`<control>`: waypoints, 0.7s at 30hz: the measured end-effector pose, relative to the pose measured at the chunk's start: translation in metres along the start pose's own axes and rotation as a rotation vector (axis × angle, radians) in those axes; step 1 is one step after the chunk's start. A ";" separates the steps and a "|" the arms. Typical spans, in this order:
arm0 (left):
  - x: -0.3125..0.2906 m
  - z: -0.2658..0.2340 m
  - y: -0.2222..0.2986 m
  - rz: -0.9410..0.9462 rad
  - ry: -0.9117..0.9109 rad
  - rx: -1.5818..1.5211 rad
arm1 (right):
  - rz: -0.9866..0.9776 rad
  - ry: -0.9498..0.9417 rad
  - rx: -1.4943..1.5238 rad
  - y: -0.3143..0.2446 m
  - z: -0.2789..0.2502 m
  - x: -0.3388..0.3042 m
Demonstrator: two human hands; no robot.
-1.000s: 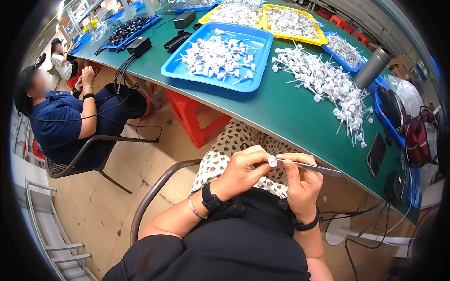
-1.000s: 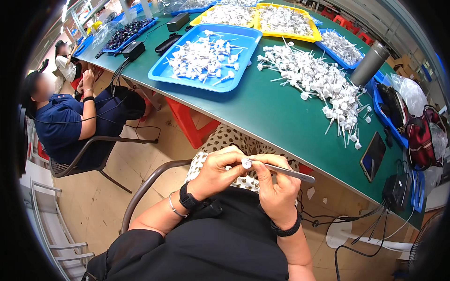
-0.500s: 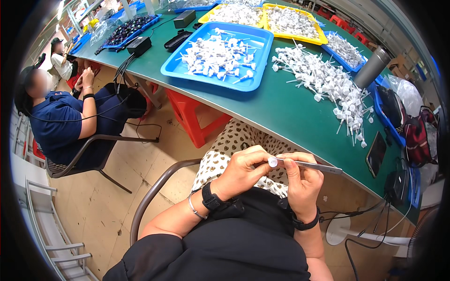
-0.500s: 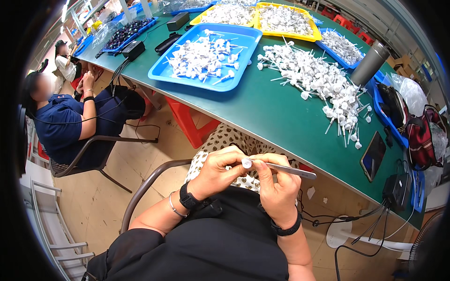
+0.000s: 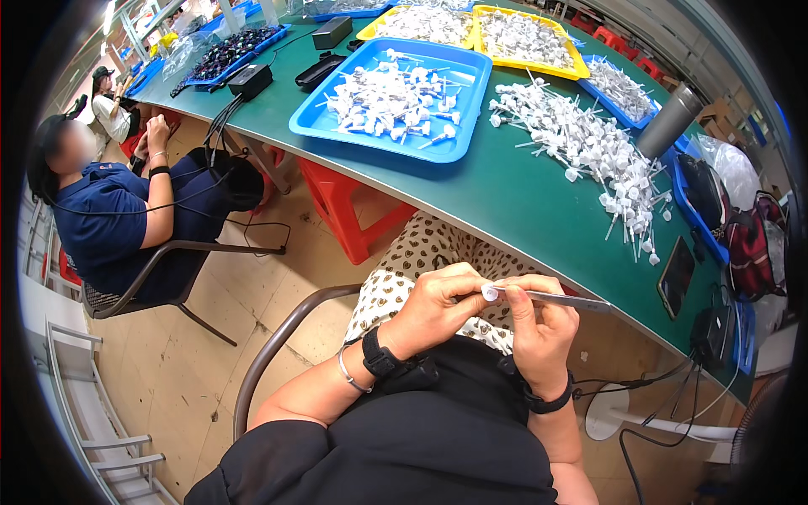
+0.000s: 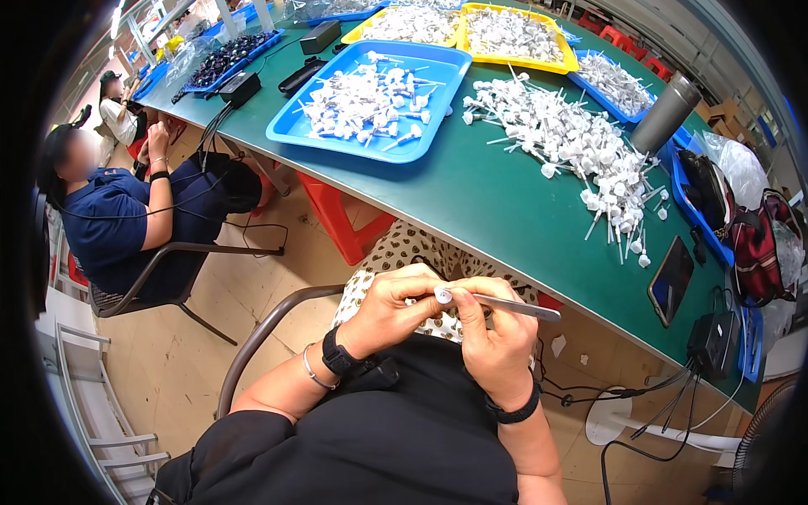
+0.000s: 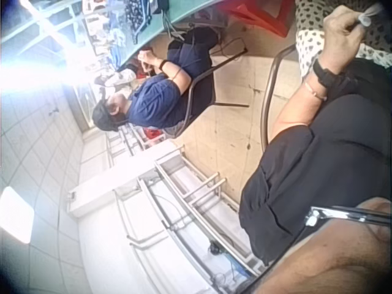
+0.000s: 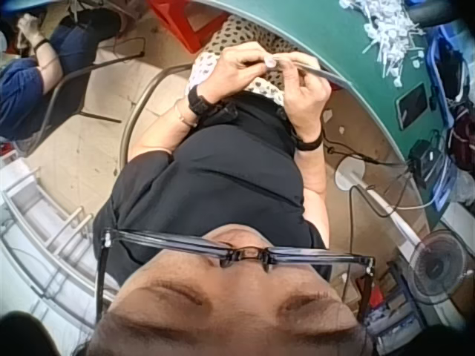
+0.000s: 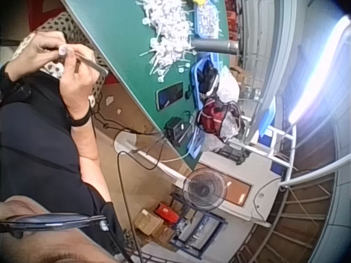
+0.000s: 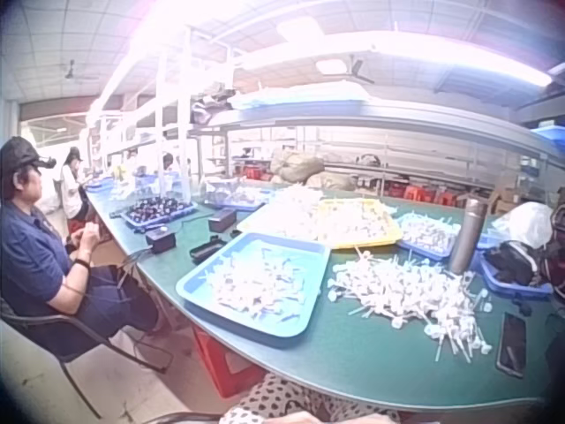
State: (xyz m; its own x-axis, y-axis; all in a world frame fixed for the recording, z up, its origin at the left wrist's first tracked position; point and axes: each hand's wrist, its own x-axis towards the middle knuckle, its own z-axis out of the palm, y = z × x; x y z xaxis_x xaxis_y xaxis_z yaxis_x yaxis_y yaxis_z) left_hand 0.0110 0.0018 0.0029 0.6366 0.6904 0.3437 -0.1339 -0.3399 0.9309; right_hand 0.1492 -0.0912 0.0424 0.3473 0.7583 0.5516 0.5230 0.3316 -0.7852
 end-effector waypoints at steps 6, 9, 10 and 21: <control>0.000 -0.003 -0.001 0.031 -0.039 0.049 | -0.155 -0.107 -0.159 -0.005 -0.005 0.008; 0.000 -0.004 -0.007 0.061 -0.082 0.022 | -0.174 -0.187 -0.223 -0.008 -0.010 0.010; 0.001 -0.005 -0.008 0.059 -0.101 0.032 | -0.181 -0.204 -0.230 -0.007 -0.011 0.011; 0.005 -0.011 0.000 -0.165 -0.109 -0.280 | 0.201 0.057 0.329 0.002 -0.019 0.008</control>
State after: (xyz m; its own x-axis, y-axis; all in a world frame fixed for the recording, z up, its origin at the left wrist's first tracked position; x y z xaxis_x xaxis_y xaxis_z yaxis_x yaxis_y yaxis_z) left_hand 0.0058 0.0120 0.0056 0.7424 0.6440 0.1847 -0.2161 -0.0307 0.9759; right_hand 0.1675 -0.0953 0.0508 0.4649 0.7973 0.3849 0.1655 0.3488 -0.9225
